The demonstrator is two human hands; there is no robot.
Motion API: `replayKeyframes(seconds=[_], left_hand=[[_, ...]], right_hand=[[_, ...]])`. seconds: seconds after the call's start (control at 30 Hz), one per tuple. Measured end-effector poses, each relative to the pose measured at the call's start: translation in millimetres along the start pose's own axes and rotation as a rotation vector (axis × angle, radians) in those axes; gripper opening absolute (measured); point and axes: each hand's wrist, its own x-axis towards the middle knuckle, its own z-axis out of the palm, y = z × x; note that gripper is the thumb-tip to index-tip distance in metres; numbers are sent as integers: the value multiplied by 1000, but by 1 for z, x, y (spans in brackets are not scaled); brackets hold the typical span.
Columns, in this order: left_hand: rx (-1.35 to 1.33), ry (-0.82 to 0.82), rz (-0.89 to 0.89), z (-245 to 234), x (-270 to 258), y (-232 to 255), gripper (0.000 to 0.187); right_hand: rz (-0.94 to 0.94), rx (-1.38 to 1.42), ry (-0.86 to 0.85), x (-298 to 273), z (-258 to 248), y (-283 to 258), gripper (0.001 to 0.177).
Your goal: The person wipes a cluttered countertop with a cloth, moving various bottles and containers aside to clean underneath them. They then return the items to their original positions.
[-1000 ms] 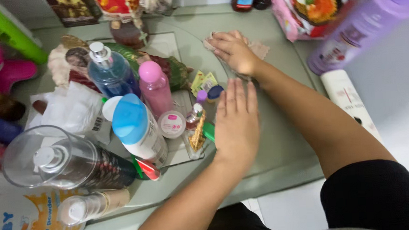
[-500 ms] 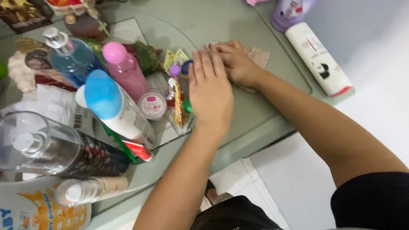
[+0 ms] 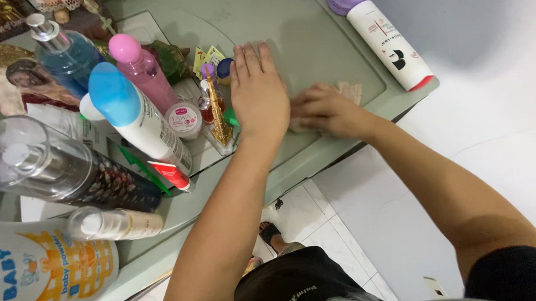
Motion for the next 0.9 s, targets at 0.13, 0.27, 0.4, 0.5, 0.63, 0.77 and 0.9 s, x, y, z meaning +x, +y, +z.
replayKeyframes(seconds=[0.13, 0.27, 0.4, 0.5, 0.63, 0.77, 0.9], left_hand=[[-89, 9, 1, 5, -2, -1, 53], [-225, 35, 15, 0, -1, 3, 45], [-337, -11, 25, -12, 0, 5, 42], [-427, -139, 4, -22, -1, -2, 43], [-389, -53, 61, -27, 0, -4, 41], [-385, -55, 40, -23, -1, -3, 41], [-383, -73, 27, -19, -1, 0, 41]], right_hand=[[59, 57, 17, -27, -14, 0, 27], [41, 1, 19, -31, 4, -30, 22], [-86, -29, 84, -19, 45, -79, 17], [-191, -63, 156, -18, 61, -97, 13], [-27, -135, 216, -41, 46, -60, 26], [72, -207, 359, -71, 7, 9, 36], [251, -276, 474, -72, 13, 7, 16]])
